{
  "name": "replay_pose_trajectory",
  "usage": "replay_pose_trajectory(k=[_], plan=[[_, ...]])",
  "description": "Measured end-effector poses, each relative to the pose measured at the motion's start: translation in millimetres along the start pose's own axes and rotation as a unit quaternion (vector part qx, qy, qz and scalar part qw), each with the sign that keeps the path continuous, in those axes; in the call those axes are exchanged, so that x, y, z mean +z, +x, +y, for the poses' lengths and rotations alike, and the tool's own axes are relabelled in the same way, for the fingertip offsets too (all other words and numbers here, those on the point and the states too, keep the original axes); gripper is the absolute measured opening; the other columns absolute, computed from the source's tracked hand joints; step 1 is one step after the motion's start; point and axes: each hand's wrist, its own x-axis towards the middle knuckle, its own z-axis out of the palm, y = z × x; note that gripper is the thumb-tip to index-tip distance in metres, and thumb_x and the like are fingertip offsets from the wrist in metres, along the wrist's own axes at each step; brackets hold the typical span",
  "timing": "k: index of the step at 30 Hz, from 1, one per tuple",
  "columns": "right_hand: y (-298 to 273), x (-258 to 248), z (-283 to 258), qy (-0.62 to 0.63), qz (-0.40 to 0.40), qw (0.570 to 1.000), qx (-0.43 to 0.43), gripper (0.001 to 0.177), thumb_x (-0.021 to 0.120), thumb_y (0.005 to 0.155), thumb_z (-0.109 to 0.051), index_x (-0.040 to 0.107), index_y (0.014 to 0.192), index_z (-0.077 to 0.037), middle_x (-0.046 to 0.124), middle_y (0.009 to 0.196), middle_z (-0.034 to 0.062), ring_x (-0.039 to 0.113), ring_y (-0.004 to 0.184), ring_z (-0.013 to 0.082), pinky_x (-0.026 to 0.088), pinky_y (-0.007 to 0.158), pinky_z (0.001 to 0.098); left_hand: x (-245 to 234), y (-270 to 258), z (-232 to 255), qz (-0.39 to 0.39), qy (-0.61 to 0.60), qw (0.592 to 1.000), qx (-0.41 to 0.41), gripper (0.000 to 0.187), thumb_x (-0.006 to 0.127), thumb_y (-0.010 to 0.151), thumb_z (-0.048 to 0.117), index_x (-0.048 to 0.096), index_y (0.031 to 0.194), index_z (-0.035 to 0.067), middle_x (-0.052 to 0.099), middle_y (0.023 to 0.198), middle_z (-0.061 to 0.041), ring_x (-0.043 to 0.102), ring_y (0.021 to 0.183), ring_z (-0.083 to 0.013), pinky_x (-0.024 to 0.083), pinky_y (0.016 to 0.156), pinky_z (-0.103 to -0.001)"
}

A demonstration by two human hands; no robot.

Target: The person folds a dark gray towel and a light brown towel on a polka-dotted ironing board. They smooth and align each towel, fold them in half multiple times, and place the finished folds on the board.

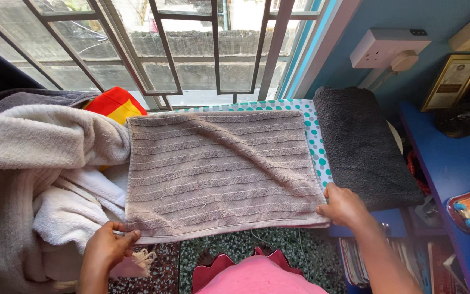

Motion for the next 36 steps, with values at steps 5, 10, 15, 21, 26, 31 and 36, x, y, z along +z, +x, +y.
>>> replay_pose_trajectory(k=[5,10,15,21,26,31,36], plan=[[13.1,-9.5,-17.6,-0.036,0.079,0.996,0.007,0.068,0.079,0.081,-0.051,0.059,0.130,-0.008,0.072,0.118,0.0194,0.069,0.114,0.0363,0.053,0.101,0.0489,-4.7,-37.6,49.9,0.152,0.191,0.969,0.031,0.072,0.079,0.079,0.062,0.065,0.129,0.012,0.074,0.108,-0.018,0.068,0.107,-0.0362,0.054,0.093,-0.047],[37.6,-1.2,-48.7,0.011,0.134,0.984,-0.116,0.076,0.074,0.084,-0.054,0.053,0.140,-0.006,0.056,0.143,0.0186,0.052,0.134,0.0357,0.041,0.112,0.0481,15.4,-42.9,106.1,0.185,0.182,0.964,0.058,0.081,0.071,0.080,0.067,0.059,0.142,0.015,0.050,0.150,-0.018,0.044,0.142,-0.0365,0.042,0.111,-0.056],[67.7,15.7,-86.4,0.060,0.159,0.978,-0.118,0.082,0.069,0.087,-0.058,0.045,0.148,-0.010,0.030,0.159,0.0181,0.029,0.146,0.0380,0.030,0.114,0.0578,60.9,-35.4,144.5,0.228,0.191,0.931,0.211,0.081,0.066,0.081,0.071,0.056,0.141,0.017,0.031,0.159,-0.020,0.018,0.150,-0.0409,0.021,0.115,-0.067],[117.6,-2.3,-85.0,0.124,0.170,0.976,-0.057,0.070,0.068,0.088,-0.052,0.053,0.144,-0.012,0.026,0.162,0.0198,0.026,0.150,0.0404,0.030,0.118,0.0570,41.5,15.0,170.6,0.240,0.091,0.939,0.228,0.080,0.068,0.082,0.066,0.057,0.142,0.014,0.022,0.164,-0.025,0.012,0.151,-0.0472,0.020,0.113,-0.071],[156.4,-29.8,-77.6,0.172,0.169,0.968,-0.075,0.059,0.069,0.092,-0.047,0.058,0.137,-0.011,0.042,0.151,0.0212,0.043,0.140,0.0373,0.038,0.113,0.0492,-7.8,52.7,188.5,0.246,0.018,0.938,0.246,0.074,0.072,0.087,0.058,0.059,0.141,0.010,0.029,0.161,-0.028,0.023,0.149,-0.0458,0.029,0.117,-0.061],[174.4,-47.6,-78.1,0.345,0.116,0.930,-0.041,0.041,0.070,0.093,-0.037,0.071,0.121,-0.007,0.074,0.116,0.0104,0.070,0.110,0.0228,0.053,0.097,0.0364,-45.3,75.2,208.4,0.224,-0.049,0.960,0.159,0.060,0.075,0.088,0.054,0.071,0.127,0.010,0.060,0.139,-0.025,0.062,0.122,-0.0356,0.048,0.109,-0.044],[188.9,-50.1,-80.3,0.462,0.078,0.880,-0.082,0.034,0.071,0.096,-0.030,0.072,0.119,-0.005,0.071,0.112,0.0098,0.065,0.105,0.0199,0.051,0.094,0.0357,-66.3,92.5,220.3,0.144,0.102,0.976,0.129,0.050,0.070,0.088,0.061,0.082,0.110,0.017,0.076,0.111,-0.021,0.071,0.109,-0.0322,0.050,0.104,-0.043]])
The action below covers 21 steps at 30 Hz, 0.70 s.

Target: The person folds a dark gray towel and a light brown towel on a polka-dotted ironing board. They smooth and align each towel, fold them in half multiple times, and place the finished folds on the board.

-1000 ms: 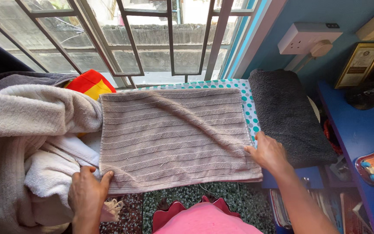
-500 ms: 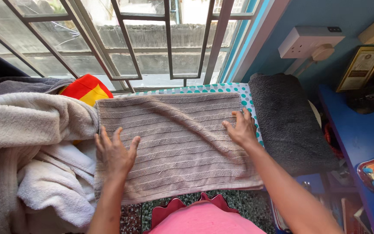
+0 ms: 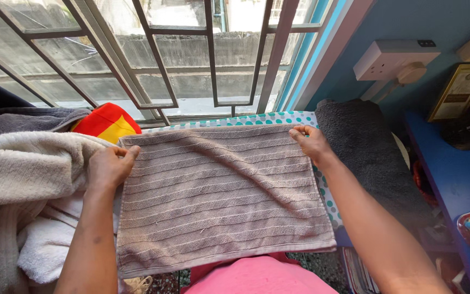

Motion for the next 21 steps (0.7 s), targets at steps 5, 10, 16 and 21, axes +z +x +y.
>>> replay_pose_trajectory(k=[5,10,16,21], plan=[[18.2,-4.8,4.0,0.047,-0.005,0.999,-0.024,0.038,0.069,0.095,-0.030,0.069,0.123,-0.005,0.071,0.120,0.0096,0.063,0.117,0.0195,0.046,0.104,0.0360,3.5,15.6,-5.9,-0.067,0.061,0.996,0.016,0.057,0.062,0.090,0.065,0.080,0.117,0.018,0.068,0.127,-0.024,0.065,0.120,-0.0360,0.048,0.109,-0.045],[28.7,-14.6,5.2,0.071,-0.035,0.996,-0.036,0.049,0.063,0.098,-0.032,0.059,0.138,-0.005,0.064,0.135,0.0146,0.058,0.132,0.0244,0.044,0.113,0.0405,21.2,20.9,-15.5,-0.051,0.026,0.998,-0.022,0.073,0.060,0.093,0.063,0.062,0.139,0.007,0.039,0.151,-0.021,0.052,0.132,-0.0385,0.041,0.111,-0.051],[18.7,-0.4,2.4,-0.072,0.000,0.993,-0.089,0.072,0.066,0.094,-0.035,0.037,0.154,-0.008,0.039,0.159,0.0143,0.039,0.147,0.0285,0.033,0.119,0.0425,37.8,5.8,-16.5,0.024,-0.022,0.999,0.023,0.081,0.065,0.090,0.063,0.056,0.144,0.003,0.032,0.153,-0.023,0.043,0.137,-0.0458,0.036,0.115,-0.052],[-13.2,19.6,-17.1,-0.293,0.049,0.955,-0.003,0.089,0.069,0.090,-0.046,0.027,0.161,-0.013,0.020,0.166,0.0195,0.025,0.151,0.0394,0.024,0.121,0.0555,46.2,-32.9,-4.5,0.018,0.035,0.998,0.038,0.104,0.065,0.084,0.066,0.026,0.160,0.007,0.010,0.162,-0.023,0.021,0.144,-0.0491,0.030,0.115,-0.060]])
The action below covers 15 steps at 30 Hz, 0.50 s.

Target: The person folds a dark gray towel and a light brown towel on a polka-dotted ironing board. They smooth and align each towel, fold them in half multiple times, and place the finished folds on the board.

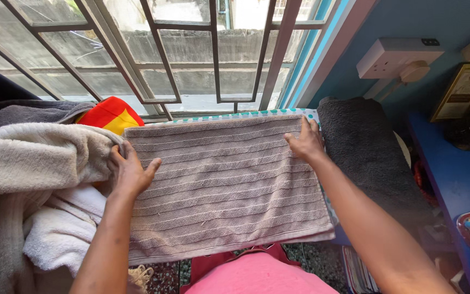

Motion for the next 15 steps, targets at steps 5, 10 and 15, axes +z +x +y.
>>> replay_pose_trajectory(k=[5,10,15], plan=[[-66.0,13.6,-23.6,-0.145,-0.022,0.988,-0.042,0.091,0.064,0.089,-0.059,0.027,0.160,-0.015,0.005,0.169,0.0187,0.006,0.156,0.0382,0.011,0.121,0.0646,27.0,-60.5,34.9,0.017,0.079,0.995,0.064,0.097,0.050,0.094,0.067,0.012,0.163,0.009,-0.013,0.166,-0.023,-0.008,0.152,-0.0450,0.006,0.115,-0.070],[-141.8,61.7,-30.6,-0.179,-0.014,0.951,-0.251,0.080,0.058,0.095,-0.057,0.033,0.155,-0.010,0.011,0.167,0.0186,0.007,0.155,0.0380,0.009,0.119,0.0652,68.2,-126.8,85.0,-0.040,0.146,0.968,0.201,0.085,0.035,0.099,0.065,0.008,0.163,0.016,-0.020,0.168,-0.012,-0.022,0.152,-0.0331,-0.006,0.119,-0.067],[-182.0,88.2,-5.8,-0.154,0.002,0.913,-0.377,0.068,0.049,0.103,-0.048,0.037,0.158,-0.010,0.022,0.170,0.0116,0.016,0.159,0.0297,0.014,0.125,0.0563,86.7,-166.6,93.1,-0.075,0.111,0.954,0.269,0.071,0.027,0.102,0.060,0.011,0.162,0.026,-0.010,0.171,-0.004,-0.016,0.156,-0.0282,-0.007,0.122,-0.059]])
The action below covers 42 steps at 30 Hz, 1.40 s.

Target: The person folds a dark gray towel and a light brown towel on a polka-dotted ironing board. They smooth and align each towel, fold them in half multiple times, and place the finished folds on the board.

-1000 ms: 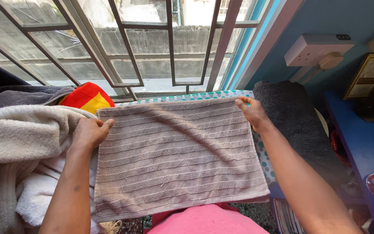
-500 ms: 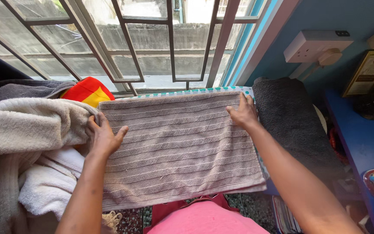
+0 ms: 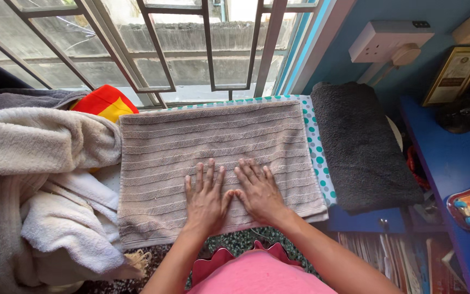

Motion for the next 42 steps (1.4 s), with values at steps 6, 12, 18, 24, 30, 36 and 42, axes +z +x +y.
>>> replay_pose_trajectory(k=[6,12,18,24,30,36,42], plan=[[-13.4,0.8,32.7,0.006,-0.011,0.995,0.097,0.088,0.028,0.098,-0.070,0.020,0.160,-0.007,0.009,0.169,0.0136,0.005,0.155,0.0306,0.005,0.121,0.0550,6.2,-12.2,-53.9,0.044,0.042,0.998,-0.025,0.073,0.019,0.100,0.065,0.011,0.162,0.028,-0.003,0.169,-0.002,-0.006,0.154,-0.0279,-0.005,0.121,-0.051],[-36.1,-8.7,82.3,-0.024,-0.006,0.969,0.245,0.096,0.015,0.094,-0.077,0.014,0.162,-0.009,0.005,0.170,0.0150,0.004,0.156,0.0330,0.002,0.121,0.0569,8.1,-32.5,-120.2,0.081,0.017,0.989,-0.120,0.077,0.019,0.098,0.070,0.013,0.162,0.026,0.000,0.170,-0.004,-0.002,0.155,-0.0296,-0.003,0.121,-0.049],[-55.5,-8.1,112.1,0.009,0.052,0.964,0.260,0.097,0.020,0.096,-0.076,0.015,0.162,-0.006,0.008,0.169,0.0213,0.007,0.157,0.0379,0.009,0.125,0.0536,14.7,-40.4,-132.2,0.102,0.061,0.984,-0.133,0.081,0.019,0.096,0.073,0.015,0.162,0.027,0.004,0.170,-0.004,0.002,0.154,-0.0307,-0.001,0.122,-0.050],[-40.7,-10.5,69.0,-0.056,-0.019,0.967,0.247,0.094,0.026,0.096,-0.074,0.016,0.160,-0.006,0.003,0.169,0.0187,0.002,0.156,0.0345,0.001,0.118,0.0640,8.4,-36.2,-115.0,0.032,0.082,0.982,-0.166,0.087,0.020,0.097,0.075,0.013,0.161,0.016,0.001,0.169,-0.013,-0.002,0.155,-0.0345,-0.006,0.116,-0.063],[-53.5,-6.2,1.9,-0.032,-0.057,0.997,0.043,0.094,0.030,0.093,-0.078,0.019,0.160,-0.013,0.008,0.170,0.0114,0.004,0.156,0.0313,0.001,0.118,0.0620,28.7,-42.3,-68.9,0.252,0.043,0.965,0.056,0.090,0.023,0.095,0.077,0.016,0.158,0.013,0.005,0.167,-0.011,0.001,0.153,-0.0311,-0.003,0.117,-0.060],[-61.9,-11.0,29.6,-0.050,-0.038,0.997,0.037,0.093,0.032,0.094,-0.077,0.020,0.161,-0.013,0.012,0.171,0.0091,0.008,0.158,0.0284,0.005,0.122,0.0573,31.4,-43.7,-95.5,0.109,0.041,0.993,-0.014,0.083,0.020,0.094,0.076,0.015,0.161,0.027,0.002,0.170,-0.003,0.000,0.154,-0.0266,0.000,0.120,-0.055],[-75.8,-10.2,93.7,-0.021,0.002,0.987,0.162,0.097,0.032,0.091,-0.076,0.019,0.161,-0.010,0.010,0.169,0.0125,0.008,0.155,0.0301,0.008,0.120,0.0578,19.0,-49.9,-146.1,0.054,0.072,0.985,-0.146,0.088,0.015,0.091,0.079,0.012,0.161,0.027,0.002,0.170,-0.001,0.001,0.154,-0.0247,-0.002,0.119,-0.059]])
